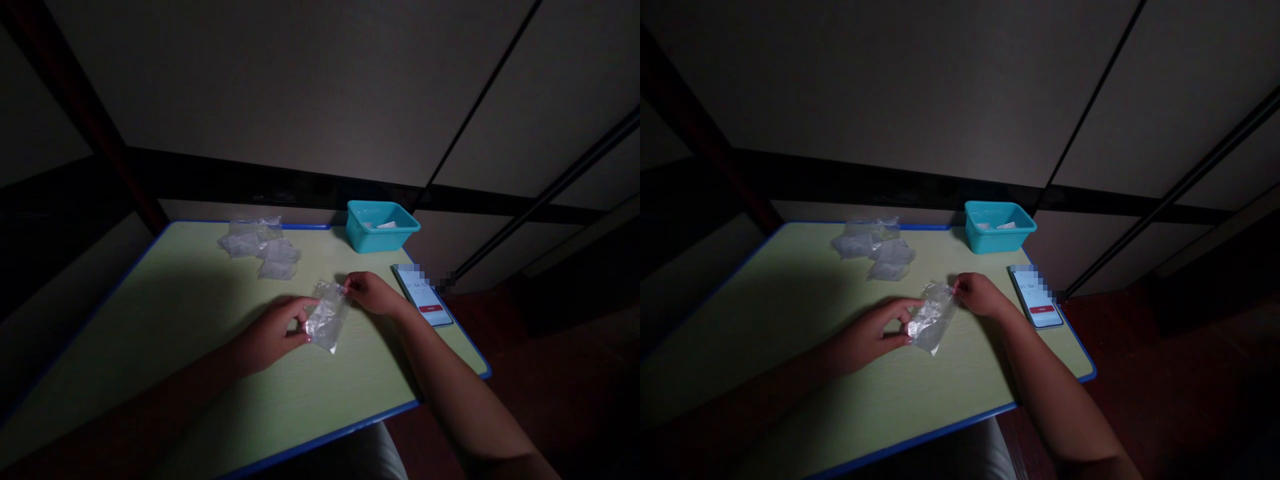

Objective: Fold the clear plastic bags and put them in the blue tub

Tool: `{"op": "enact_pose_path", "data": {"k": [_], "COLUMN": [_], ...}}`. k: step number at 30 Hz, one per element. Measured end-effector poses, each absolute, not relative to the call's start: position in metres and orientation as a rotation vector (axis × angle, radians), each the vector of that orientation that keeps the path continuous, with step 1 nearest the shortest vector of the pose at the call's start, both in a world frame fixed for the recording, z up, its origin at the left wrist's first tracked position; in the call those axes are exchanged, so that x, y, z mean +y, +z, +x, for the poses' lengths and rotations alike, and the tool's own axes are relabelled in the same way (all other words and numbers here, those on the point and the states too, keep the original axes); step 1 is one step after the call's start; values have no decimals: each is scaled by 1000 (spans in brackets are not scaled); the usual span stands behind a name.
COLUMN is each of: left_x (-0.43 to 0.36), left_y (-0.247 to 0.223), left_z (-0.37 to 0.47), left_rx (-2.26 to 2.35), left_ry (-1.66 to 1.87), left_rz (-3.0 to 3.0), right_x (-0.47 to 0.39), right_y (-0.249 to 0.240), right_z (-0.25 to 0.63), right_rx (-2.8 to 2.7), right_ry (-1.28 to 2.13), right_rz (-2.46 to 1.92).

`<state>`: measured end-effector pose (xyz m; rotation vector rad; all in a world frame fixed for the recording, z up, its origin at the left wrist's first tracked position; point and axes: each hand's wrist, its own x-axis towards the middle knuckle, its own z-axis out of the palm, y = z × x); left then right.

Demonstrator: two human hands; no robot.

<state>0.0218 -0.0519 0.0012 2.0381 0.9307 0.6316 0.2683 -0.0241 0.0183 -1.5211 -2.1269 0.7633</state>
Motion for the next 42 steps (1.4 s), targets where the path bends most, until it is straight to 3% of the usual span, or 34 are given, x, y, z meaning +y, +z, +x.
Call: {"op": "enact_pose_path", "data": {"k": [42], "left_x": [-53], "left_y": [-8], "left_z": [28], "left_rx": [1027], "left_ry": [772], "left_rz": [2141], "right_x": [-11], "right_y": [1], "right_z": [266], "right_rx": [-2183], "right_ry": [562], "right_rz": [-1423]}}
